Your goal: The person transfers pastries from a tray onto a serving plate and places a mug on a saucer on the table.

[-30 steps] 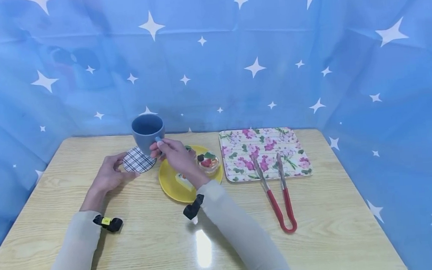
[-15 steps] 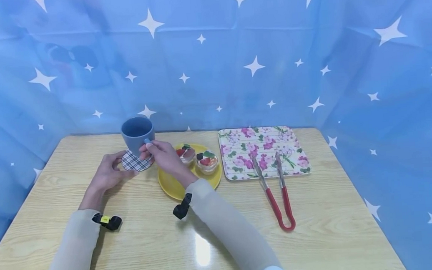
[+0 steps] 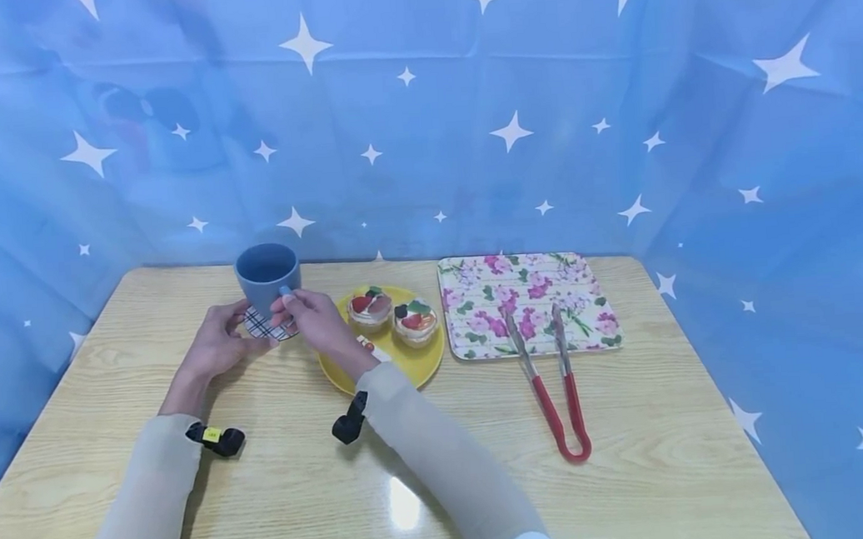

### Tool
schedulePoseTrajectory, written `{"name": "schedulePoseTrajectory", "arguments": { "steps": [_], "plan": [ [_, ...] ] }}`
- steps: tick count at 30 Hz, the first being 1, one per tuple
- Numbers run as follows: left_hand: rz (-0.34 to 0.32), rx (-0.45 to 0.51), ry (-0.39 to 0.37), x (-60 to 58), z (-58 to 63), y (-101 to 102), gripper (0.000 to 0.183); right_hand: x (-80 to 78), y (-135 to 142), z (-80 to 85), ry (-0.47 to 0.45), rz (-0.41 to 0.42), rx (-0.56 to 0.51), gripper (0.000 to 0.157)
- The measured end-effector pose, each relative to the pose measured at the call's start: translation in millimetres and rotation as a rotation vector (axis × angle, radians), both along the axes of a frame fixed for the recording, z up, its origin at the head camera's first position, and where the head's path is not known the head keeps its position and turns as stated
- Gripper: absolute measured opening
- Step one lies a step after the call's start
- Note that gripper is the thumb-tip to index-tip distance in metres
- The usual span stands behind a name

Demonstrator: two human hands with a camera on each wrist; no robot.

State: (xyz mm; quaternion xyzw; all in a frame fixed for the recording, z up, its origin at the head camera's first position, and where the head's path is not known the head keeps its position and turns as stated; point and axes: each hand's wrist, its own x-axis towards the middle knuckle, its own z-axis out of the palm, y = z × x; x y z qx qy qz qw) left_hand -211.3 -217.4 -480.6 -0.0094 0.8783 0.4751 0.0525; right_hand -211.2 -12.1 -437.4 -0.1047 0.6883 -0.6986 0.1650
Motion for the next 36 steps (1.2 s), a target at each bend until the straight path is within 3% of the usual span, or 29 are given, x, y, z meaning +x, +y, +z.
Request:
{"name": "schedulePoseTrajectory", "arguments": {
  "steps": [8,18,27,36],
  "plan": [
    [-0.003,0.004,-0.005,-0.1,0.3,0.7,0.097,-0.5,-4.1,-6.6,-0.015,-0.012,0.035,0.036],
    [-0.001,0.019,-0.015,1.8,1.3,1.0,0.099,3.9,-5.2,-6.4,-0.036,0.041,0.064,0.035],
    [-0.006,0.029,-0.006,3.3,1.4,0.3,0.097,7.8,2.2,-0.7,-0.004,0.053,0.184,0.034],
    [-0.002,0.02,0.014,2.4,-1.5,1.8,0.097,12.3,21.3,15.9,0.039,0.075,0.381,0.038]
  ]
}}
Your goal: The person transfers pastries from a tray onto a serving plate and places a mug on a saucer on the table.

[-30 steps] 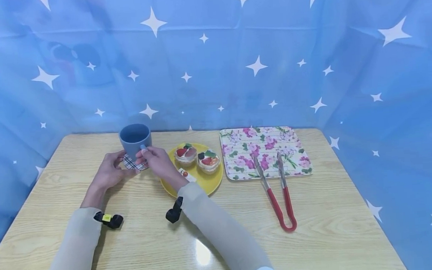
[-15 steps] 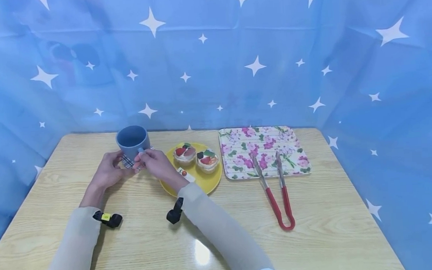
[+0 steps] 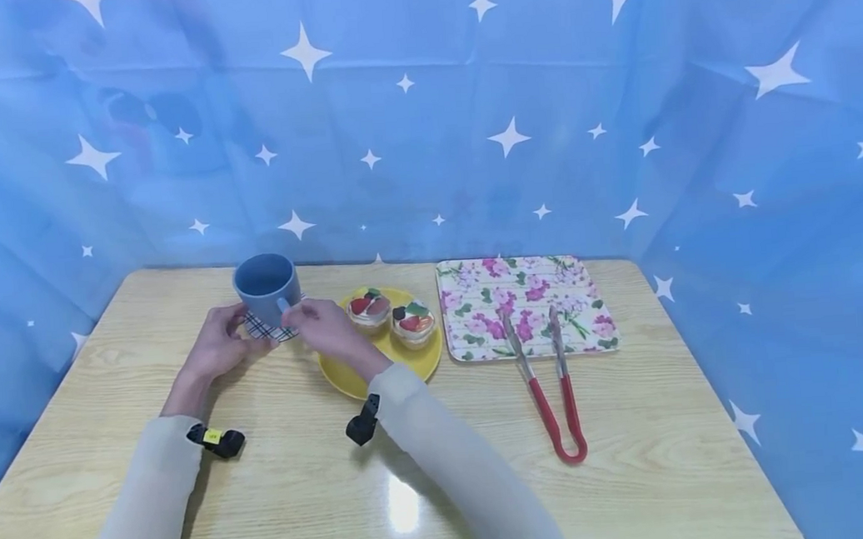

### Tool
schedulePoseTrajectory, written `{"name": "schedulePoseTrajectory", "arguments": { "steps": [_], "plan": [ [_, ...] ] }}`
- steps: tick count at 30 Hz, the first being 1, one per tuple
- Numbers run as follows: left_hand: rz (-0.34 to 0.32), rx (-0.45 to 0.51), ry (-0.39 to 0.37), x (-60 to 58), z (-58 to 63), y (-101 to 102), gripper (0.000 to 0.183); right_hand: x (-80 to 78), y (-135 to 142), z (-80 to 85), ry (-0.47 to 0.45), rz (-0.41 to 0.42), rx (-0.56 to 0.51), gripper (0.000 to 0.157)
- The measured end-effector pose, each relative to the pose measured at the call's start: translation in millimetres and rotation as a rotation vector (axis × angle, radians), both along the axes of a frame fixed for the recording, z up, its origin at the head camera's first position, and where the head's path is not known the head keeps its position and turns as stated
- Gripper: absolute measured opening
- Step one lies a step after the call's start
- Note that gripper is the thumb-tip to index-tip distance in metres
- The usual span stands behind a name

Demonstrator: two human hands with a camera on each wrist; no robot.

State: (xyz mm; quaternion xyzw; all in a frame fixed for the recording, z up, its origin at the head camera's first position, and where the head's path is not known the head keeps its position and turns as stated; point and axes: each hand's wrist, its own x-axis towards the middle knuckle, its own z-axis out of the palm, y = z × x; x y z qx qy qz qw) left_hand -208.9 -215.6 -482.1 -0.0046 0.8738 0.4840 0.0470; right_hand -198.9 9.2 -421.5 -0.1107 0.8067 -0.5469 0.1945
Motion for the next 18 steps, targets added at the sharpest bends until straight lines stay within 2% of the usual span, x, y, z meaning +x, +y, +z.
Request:
{"name": "schedulePoseTrajectory", "arguments": {
  "steps": [5,11,18],
  "plan": [
    [0.01,0.006,-0.02,0.6,0.4,0.3,0.097,2.8,12.5,9.5,-0.006,0.029,0.047,0.042],
    [-0.003,-0.012,-0.04,5.4,2.0,0.3,0.093,9.5,30.3,14.3,-0.052,0.093,-0.018,0.045],
    [0.05,-0.021,-0.061,7.9,12.8,5.4,0.096,19.2,49.3,29.7,0.01,0.117,-0.044,0.045]
  ]
}}
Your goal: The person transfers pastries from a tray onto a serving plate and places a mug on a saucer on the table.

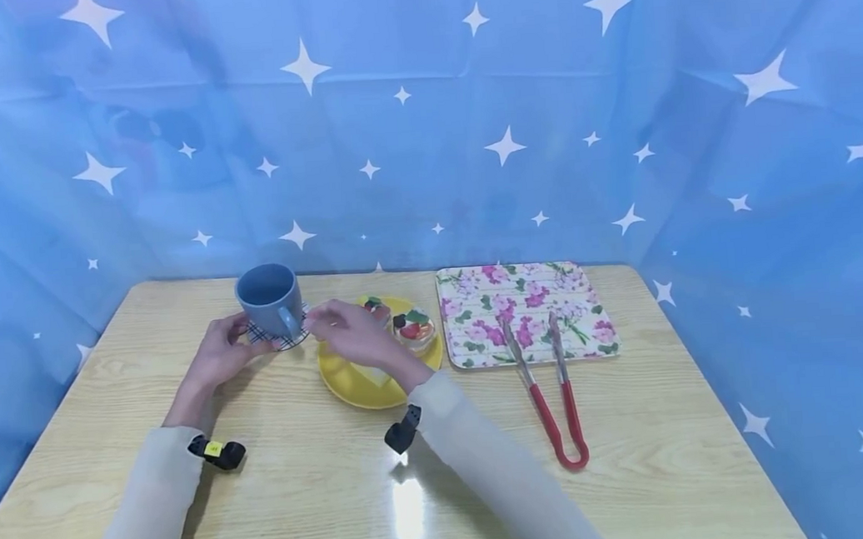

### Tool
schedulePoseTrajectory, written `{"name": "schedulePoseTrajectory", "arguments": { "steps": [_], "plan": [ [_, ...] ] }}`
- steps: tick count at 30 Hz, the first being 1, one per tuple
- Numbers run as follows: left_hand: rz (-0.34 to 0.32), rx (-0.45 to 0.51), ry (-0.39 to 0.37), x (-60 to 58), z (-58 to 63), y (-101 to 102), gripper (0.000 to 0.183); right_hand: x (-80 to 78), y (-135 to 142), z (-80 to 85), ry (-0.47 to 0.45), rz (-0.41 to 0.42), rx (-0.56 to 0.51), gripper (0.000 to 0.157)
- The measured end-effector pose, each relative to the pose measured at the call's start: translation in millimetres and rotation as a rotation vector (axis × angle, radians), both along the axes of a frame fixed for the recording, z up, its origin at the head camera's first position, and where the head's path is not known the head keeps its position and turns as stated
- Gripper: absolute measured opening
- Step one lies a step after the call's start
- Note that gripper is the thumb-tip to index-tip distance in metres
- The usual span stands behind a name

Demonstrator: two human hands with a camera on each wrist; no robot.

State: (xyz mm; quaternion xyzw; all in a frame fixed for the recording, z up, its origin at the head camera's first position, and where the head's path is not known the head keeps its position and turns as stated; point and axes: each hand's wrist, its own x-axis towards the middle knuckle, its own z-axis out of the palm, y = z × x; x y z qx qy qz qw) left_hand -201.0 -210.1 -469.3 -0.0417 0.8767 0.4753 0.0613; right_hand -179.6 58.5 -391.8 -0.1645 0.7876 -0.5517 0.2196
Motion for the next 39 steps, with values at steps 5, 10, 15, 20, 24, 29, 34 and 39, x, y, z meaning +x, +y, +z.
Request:
{"name": "schedulePoseTrajectory", "arguments": {
  "steps": [5,10,15,20,24,29,34,39],
  "plan": [
    [0.017,-0.01,-0.012,5.5,7.6,1.1,0.099,5.9,12.9,6.3,0.038,0.022,0.001,0.046],
    [-0.008,-0.016,0.014,10.3,13.1,-1.9,0.102,11.9,29.0,13.0,0.113,0.05,0.002,0.043],
    [-0.042,-0.042,0.043,14.4,16.3,-4.2,0.103,14.4,44.9,17.8,0.19,0.044,0.018,0.04],
    [-0.056,-0.1,0.108,18.5,20.7,-8.4,0.109,15.2,60.9,20.6,0.25,0.033,-0.015,0.036],
    [-0.076,-0.163,0.171,22.2,24.8,-11.9,0.11,19.1,77.2,22.6,0.275,0.004,-0.039,0.037],
    [-0.078,-0.245,0.223,26.5,28.1,-16.6,0.111,22.6,102.2,23.3,0.299,-0.047,-0.077,0.039],
    [-0.093,-0.277,0.255,29.6,32.4,-19.0,0.112,24.8,129.5,22.2,0.347,-0.136,0.001,0.044],
    [-0.114,-0.325,0.292,33.9,36.3,-19.9,0.111,29.5,155.5,20.7,0.37,-0.205,0.05,0.049]
  ]
}}
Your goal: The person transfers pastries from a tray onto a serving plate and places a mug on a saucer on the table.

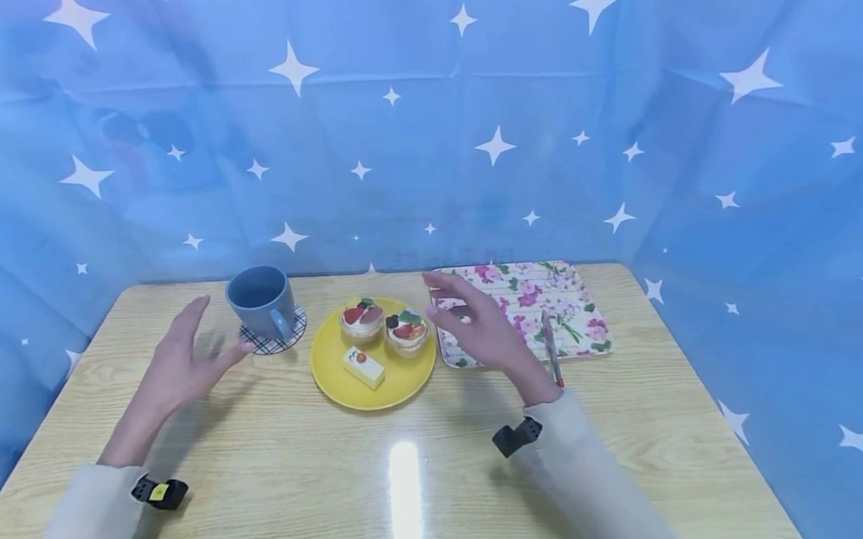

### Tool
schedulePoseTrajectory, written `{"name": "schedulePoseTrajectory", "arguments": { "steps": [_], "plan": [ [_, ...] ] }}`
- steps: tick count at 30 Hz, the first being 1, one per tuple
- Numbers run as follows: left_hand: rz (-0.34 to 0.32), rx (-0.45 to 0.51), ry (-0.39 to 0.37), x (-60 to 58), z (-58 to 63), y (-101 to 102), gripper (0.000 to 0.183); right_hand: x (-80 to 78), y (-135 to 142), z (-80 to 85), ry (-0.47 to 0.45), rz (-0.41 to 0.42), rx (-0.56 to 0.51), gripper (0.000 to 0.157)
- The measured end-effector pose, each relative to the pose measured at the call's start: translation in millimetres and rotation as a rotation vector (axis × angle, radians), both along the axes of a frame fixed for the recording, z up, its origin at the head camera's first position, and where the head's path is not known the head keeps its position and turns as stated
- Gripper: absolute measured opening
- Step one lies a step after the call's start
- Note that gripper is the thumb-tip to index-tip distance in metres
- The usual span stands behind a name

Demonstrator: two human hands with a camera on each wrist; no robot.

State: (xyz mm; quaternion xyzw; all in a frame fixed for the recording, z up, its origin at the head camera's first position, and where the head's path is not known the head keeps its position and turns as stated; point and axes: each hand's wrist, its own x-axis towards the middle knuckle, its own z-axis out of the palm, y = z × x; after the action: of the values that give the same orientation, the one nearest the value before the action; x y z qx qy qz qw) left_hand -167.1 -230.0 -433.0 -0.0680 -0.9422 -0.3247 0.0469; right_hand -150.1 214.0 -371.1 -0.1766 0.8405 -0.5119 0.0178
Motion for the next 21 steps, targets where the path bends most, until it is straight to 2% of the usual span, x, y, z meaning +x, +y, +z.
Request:
{"name": "schedulePoseTrajectory", "arguments": {
  "steps": [10,21],
  "plan": [
    [-0.028,-0.092,0.099,6.6,-1.9,-11.2,0.109,3.9,43.8,-10.0,0.1,-0.106,0.111,0.056],
    [-0.01,-0.193,0.093,14.7,-3.2,-19.4,0.107,6.6,87.3,-16.4,0.216,-0.201,0.347,0.069]
  ]
}}
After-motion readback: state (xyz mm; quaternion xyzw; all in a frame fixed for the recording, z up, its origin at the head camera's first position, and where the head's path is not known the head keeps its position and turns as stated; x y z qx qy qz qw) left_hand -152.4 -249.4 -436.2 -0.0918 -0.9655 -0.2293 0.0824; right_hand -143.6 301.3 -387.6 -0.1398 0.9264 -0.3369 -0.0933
